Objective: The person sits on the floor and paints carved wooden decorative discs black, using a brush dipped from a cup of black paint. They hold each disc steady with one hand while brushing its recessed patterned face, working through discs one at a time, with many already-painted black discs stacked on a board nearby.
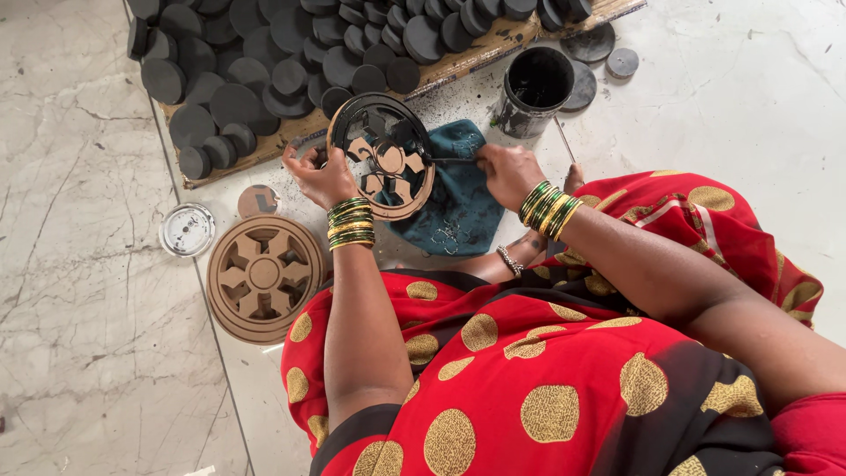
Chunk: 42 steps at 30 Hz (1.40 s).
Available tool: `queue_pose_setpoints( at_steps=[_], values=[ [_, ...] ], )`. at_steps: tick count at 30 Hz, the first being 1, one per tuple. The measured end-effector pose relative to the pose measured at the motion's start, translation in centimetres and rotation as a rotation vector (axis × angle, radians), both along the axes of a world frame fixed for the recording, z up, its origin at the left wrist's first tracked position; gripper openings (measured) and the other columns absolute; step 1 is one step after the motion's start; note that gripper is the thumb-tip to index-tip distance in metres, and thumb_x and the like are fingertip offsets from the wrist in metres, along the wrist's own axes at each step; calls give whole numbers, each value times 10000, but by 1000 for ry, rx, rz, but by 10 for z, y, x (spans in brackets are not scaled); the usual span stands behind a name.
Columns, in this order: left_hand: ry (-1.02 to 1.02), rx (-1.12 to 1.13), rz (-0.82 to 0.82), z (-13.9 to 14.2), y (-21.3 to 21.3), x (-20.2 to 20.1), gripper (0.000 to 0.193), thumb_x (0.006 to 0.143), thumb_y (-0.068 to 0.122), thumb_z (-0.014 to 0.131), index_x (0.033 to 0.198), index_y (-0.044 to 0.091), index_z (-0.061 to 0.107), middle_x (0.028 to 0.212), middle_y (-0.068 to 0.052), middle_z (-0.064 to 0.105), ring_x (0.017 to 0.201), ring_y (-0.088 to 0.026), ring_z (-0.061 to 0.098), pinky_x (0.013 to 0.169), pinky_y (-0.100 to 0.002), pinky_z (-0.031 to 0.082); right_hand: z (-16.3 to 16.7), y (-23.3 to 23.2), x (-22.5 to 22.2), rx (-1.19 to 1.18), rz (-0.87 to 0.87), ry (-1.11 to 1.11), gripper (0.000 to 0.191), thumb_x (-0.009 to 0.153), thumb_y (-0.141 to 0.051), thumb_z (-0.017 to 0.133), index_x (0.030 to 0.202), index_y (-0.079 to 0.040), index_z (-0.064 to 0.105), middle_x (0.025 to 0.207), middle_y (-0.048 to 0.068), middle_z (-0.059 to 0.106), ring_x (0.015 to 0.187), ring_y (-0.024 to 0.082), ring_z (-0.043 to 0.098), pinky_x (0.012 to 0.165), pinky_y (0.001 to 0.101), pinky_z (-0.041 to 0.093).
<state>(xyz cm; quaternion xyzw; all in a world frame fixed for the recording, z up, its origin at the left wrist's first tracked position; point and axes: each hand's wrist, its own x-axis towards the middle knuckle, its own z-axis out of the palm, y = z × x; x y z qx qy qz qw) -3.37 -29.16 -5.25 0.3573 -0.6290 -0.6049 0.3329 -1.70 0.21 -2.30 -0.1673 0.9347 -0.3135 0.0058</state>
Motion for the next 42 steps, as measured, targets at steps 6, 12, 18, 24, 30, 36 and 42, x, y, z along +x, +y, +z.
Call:
queue_pose_setpoints(
  at_steps=[6,12,18,24,30,36,42],
  values=[
    [71,14,-4,4,4,2,687,762,-34,741,1387,91,486,988,-43,674,810,-120,645,729,-281,582,-9,-1,-6,-166,-86,49,172,974,-112,625,1093,-52,733,901,202,734,853,392,720,762,464,566],
    [18,128,4,11,5,1,689,736,-44,702,1370,107,481,1003,-23,659,772,-115,663,641,-265,601,-14,9,-12,-65,-15,-43,205,957,-104,617,1101,-70,759,903,201,735,855,389,721,768,457,568],
    [26,10,-3,6,4,1,656,782,-30,749,1379,92,506,1007,-42,661,812,-114,643,689,-253,580,-4,10,-14,-18,88,88,240,944,-55,577,1123,-47,737,974,159,765,920,349,740,834,451,572],
    [63,103,-11,5,5,0,696,753,-46,712,1394,95,481,1020,-45,651,802,-123,637,652,-261,585,1,3,-17,-97,62,188,274,937,-56,568,1178,-42,697,1061,160,753,975,332,738,858,424,585],
    [66,74,-27,1,2,-2,704,766,-41,716,1405,101,459,1035,-54,643,836,-127,652,666,-259,592,3,-1,-8,45,115,101,223,972,-79,574,1129,-54,731,948,181,751,868,354,737,814,461,565],
    [65,30,-35,-2,1,-2,682,792,-34,736,1401,97,457,1042,-65,651,836,-122,651,676,-245,583,4,-5,-21,-74,36,145,162,987,-86,604,1053,-49,747,856,178,746,759,314,740,726,425,568],
    [121,112,-47,2,3,1,673,790,-56,717,1399,76,461,1026,-76,645,774,-106,637,605,-234,568,-1,-2,-27,-321,-92,96,129,1006,-82,616,1040,-38,733,739,117,734,677,235,736,668,364,567]
  ],
)
